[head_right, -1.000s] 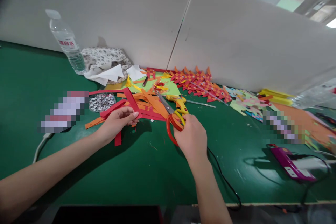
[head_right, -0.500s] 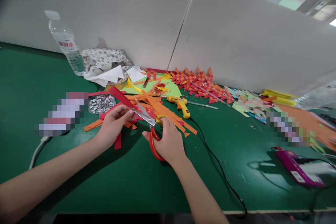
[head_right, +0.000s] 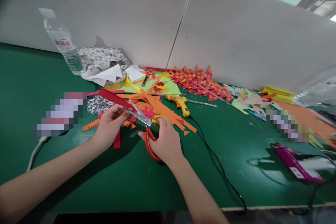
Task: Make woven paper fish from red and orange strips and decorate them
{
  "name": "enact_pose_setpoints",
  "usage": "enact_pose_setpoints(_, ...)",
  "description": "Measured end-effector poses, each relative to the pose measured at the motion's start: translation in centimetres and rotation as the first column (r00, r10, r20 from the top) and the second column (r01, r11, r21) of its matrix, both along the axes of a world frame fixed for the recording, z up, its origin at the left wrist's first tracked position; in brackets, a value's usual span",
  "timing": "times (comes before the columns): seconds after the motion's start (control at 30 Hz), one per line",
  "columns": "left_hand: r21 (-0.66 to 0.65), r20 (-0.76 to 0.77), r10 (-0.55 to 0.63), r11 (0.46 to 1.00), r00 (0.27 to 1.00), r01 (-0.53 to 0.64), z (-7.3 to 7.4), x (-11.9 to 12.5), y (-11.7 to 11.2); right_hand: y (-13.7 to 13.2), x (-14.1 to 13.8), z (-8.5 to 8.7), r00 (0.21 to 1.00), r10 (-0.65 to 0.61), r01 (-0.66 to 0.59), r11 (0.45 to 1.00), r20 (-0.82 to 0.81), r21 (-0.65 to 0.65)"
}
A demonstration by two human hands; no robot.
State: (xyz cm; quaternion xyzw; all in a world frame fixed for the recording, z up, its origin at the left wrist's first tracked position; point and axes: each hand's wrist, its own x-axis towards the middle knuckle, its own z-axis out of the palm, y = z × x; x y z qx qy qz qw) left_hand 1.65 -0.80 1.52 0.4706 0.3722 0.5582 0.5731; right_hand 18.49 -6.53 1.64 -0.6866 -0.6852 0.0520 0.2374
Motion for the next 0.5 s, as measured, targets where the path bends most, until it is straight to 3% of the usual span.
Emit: enact_pose_setpoints(0.5, 0.009, 0.005, -0.018, 1.0, 1.0, 0.018, -0.33, -0.05, 0.08, -0.08, -0.1, 0.01, 1.0, -0.017, 0.017, 0.999, -0.006, -0.033)
